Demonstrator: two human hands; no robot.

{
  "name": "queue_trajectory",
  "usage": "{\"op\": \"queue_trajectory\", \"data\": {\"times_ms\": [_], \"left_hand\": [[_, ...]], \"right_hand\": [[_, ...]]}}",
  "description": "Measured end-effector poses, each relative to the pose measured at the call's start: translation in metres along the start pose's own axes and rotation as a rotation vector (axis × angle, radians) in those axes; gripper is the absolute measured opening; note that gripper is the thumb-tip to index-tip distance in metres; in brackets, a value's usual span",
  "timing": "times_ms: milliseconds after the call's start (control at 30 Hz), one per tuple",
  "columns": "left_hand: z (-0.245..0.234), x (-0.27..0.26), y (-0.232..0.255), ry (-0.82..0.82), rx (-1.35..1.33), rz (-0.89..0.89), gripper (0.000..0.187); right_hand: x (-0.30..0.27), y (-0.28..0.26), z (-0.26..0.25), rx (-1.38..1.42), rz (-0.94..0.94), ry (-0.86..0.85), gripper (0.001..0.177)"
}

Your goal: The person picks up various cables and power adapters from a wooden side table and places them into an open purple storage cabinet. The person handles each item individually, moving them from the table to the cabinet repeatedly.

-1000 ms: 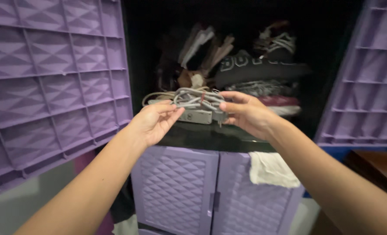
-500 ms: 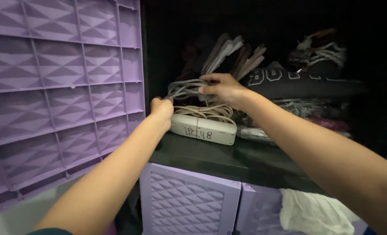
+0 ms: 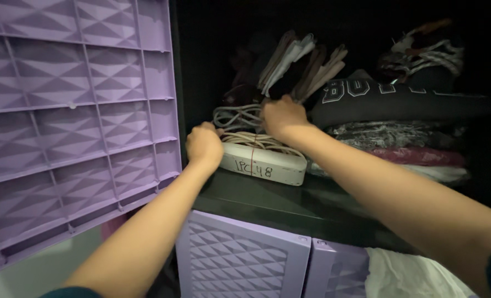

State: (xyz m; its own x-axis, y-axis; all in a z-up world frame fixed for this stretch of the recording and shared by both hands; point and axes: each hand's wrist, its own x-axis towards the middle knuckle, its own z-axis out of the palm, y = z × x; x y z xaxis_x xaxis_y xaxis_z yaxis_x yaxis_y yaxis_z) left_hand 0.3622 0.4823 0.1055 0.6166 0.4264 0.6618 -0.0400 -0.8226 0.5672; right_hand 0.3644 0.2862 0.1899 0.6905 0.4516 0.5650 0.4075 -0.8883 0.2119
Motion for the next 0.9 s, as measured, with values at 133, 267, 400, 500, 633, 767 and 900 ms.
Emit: {"op": "queue_trajectory", "data": {"times_ms": [133,267,400,500,633,767,900], "left_hand": [[-0.001,-0.005,0.004,0.044,0.067,0.1,0.022],[-0.015,-0.02,0.014,0.058,0.133,0.217,0.036],[-0.025,-0.036,0.024,0.057,0.137,0.21,0.055],[-0.025,-0.03,0.025,0.204,-0.005,0.553,0.066],[-0.008,-0.015,0.028,0.111,0.021,0.74,0.072],[0.007,-0.015,0.029,-0.014,0.034,0.653,0.067],[0.004,-0.021,0.026,-0.05,0.022,0.616,0.07]], "right_hand": [[-0.017,0.007,-0.012,0.147,-0.09,-0.05,0.049],[-0.044,0.006,-0.022,0.247,-0.112,0.024,0.07],[-0.083,-0.003,-0.003,0.051,-0.39,0.362,0.085],[-0.105,-0.01,0.019,-0.113,-0.36,0.399,0.087],[-0.112,-0.002,0.04,-0.121,-0.421,0.379,0.066],[-0.09,0.02,0.046,-0.004,-0.608,0.325,0.059],[-0.081,0.03,0.05,0.018,-0.726,0.336,0.064]]}}
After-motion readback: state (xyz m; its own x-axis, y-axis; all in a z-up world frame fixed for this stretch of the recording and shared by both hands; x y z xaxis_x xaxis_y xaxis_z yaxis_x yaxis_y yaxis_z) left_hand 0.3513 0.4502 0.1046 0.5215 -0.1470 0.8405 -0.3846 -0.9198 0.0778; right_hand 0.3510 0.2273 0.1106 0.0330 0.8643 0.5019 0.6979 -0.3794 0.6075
